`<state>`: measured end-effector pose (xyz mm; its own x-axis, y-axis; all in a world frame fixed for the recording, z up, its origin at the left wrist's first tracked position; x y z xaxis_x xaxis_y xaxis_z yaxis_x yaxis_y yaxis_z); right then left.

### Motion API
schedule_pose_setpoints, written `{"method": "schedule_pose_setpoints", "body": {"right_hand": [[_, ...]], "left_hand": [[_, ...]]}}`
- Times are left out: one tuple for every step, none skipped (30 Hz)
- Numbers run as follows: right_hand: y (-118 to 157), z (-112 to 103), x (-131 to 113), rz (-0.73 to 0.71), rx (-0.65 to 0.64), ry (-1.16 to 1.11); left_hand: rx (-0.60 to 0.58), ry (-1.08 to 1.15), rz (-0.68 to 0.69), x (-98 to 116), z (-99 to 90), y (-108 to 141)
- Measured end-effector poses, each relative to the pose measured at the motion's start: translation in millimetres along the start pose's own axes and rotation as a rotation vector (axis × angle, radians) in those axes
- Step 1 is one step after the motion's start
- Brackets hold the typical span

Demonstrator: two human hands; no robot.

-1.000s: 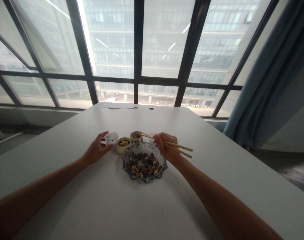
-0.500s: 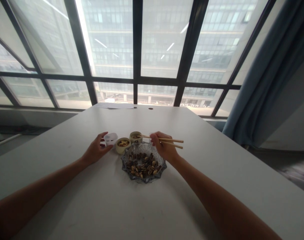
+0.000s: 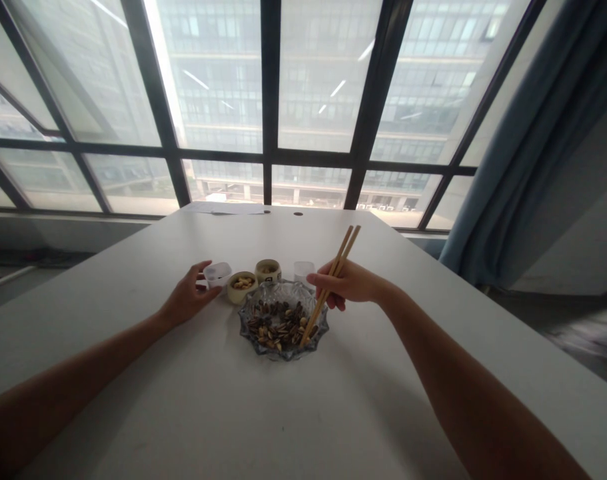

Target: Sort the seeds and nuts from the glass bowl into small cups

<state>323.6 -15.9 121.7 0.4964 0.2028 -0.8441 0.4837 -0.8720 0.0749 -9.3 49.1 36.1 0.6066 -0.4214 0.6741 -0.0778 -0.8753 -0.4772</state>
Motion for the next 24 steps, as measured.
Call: {"method": "schedule_pose_setpoints", "body": {"right_hand": [[-2.2,5.2,0.8,0.007,-0.014,0.002],[-4.9,9.0,0.8,0.000,0.000,0.003],[-7.5,10.6,0.0,-0.023,0.041,0.002],[-9.7,10.9,-1.3,-0.055,0.094,0.003],[-11.3,10.2,-2.5,-0.087,0.147,0.003],[-12.2,8.7,-3.4,-0.115,0.198,0.002],[-12.3,6.7,-3.8,-0.133,0.241,-0.004],[-11.9,4.6,-4.0,-0.142,0.273,-0.019],[-11.1,3.0,-4.3,-0.143,0.290,-0.041],[-10.2,2.5,-4.8,-0.138,0.291,-0.070],[-9.6,4.0,-5.8,-0.128,0.269,-0.100],[-9.7,8.6,-6.8,-0.110,0.216,-0.121],[-10.1,15.5,-7.8,-0.087,0.146,-0.131],[-10.8,23.3,-8.3,-0.063,0.079,-0.133],[-11.7,30.4,-8.2,-0.041,0.034,-0.129],[-13.2,35.4,-7.7,-0.027,0.024,-0.125],[-14.9,37.5,-6.9,-0.025,0.051,-0.123],[-16.6,37.0,-6.2,-0.033,0.106,-0.121],[-17.9,34.5,-5.4,-0.048,0.172,-0.115],[-18.3,30.5,-4.7,-0.063,0.238,-0.106],[-17.7,25.3,-4.1,-0.079,0.299,-0.097],[-16.3,19.2,-3.9,-0.091,0.351,-0.089],[-14.4,13.2,-3.7,-0.097,0.382,-0.087],[-12.3,7.9,-3.7,-0.098,0.392,-0.092]], "left_hand": [[-0.003,0.000,-0.003,-0.6,0.2,-0.1],[-0.005,-0.003,-0.005,-1.1,0.4,-0.3],[-0.005,-0.006,-0.005,-1.4,0.4,-0.4],[-0.002,-0.009,-0.005,-1.6,0.2,-0.4],[0.002,-0.011,-0.004,-1.5,0.0,-0.5],[0.004,-0.012,-0.003,-1.4,-0.2,-0.5],[0.005,-0.012,-0.001,-1.1,-0.2,-0.5],[0.006,-0.012,0.001,-0.7,-0.3,-0.4],[0.006,-0.013,0.003,-0.4,-0.3,-0.4],[0.004,-0.015,0.003,-0.2,-0.2,-0.3],[0.003,-0.017,0.002,-0.1,-0.1,-0.2],[0.001,-0.019,-0.001,-0.1,0.0,-0.1],[0.000,-0.019,-0.003,-0.2,0.1,-0.1],[-0.001,-0.017,-0.005,-0.4,0.1,0.0],[-0.002,-0.013,-0.006,-0.5,0.2,0.0],[-0.002,-0.009,-0.005,-0.6,0.2,0.0],[-0.002,-0.005,-0.004,-0.5,0.2,0.0],[-0.001,-0.002,-0.001,-0.5,0.3,0.0],[0.001,-0.001,0.001,-0.3,0.2,0.0],[0.003,-0.001,0.003,-0.1,0.2,0.0],[0.006,-0.001,0.003,0.2,0.0,0.1],[0.010,-0.003,0.003,0.6,-0.1,0.2],[0.012,-0.004,0.002,1.0,-0.2,0.3],[0.015,-0.004,0.001,1.5,-0.3,0.5]]}}
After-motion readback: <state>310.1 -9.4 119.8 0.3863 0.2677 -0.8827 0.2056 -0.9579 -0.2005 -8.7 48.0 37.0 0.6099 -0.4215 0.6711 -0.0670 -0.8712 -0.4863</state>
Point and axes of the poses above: each hand's wrist, its own y-axis away from the middle knuckle, its own z-axis out of the palm, x = y × z, the point moved 7 cm from there along -y, towards the middle knuckle, and after that the axes turned 2 degrees about -x, right-handed, at the moved point
